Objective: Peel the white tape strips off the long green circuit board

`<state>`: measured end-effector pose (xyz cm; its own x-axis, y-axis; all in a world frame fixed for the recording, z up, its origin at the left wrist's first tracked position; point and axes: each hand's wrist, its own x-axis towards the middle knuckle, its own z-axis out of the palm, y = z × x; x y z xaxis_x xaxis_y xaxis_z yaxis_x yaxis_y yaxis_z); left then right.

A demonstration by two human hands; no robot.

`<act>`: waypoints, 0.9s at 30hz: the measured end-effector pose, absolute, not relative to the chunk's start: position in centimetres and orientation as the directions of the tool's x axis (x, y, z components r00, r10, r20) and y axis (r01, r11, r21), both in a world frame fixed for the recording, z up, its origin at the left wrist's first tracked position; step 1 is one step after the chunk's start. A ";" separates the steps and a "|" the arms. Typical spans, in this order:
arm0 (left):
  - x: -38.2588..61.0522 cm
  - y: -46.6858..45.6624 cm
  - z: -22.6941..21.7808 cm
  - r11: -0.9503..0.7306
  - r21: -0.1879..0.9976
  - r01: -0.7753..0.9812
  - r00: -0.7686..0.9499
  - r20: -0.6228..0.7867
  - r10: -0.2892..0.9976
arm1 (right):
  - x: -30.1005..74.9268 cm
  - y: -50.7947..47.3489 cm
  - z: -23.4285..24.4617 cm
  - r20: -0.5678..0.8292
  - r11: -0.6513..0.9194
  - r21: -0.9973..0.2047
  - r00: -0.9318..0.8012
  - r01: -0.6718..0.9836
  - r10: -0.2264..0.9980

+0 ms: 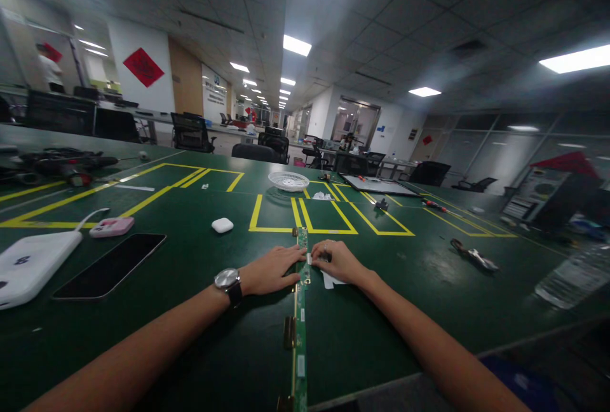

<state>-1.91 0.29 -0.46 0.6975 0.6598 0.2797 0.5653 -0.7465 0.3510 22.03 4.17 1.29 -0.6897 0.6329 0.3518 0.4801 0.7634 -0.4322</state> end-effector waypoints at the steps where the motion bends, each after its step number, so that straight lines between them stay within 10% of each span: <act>1: -1.9 0.3 -0.5 -0.746 0.355 0.563 0.696 0.283 0.660 | 22.0 4.2 1.3 0.354 0.762 -0.440 -0.688 0.475 0.634; 12: -2.0 -0.1 0.4 -0.673 0.512 0.534 0.630 0.290 0.721 | 21.8 3.4 2.9 0.340 0.819 -0.407 -0.765 0.404 0.547; 18: -2.7 2.0 -0.6 -0.536 0.751 0.387 0.287 0.454 0.843 | 21.1 4.1 2.8 0.245 0.863 -0.346 -0.853 0.368 0.461; 27: -3.8 2.7 -0.5 -0.487 0.767 0.419 0.179 0.456 0.872 | 29.5 9.6 1.9 0.171 0.318 -0.155 -0.291 0.935 0.941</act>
<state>-3.76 2.67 -0.48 0.1790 0.8720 0.4555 0.4187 -0.4865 0.7668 29.45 9.58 1.88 -0.2912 0.9413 0.1707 0.9354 0.3175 -0.1554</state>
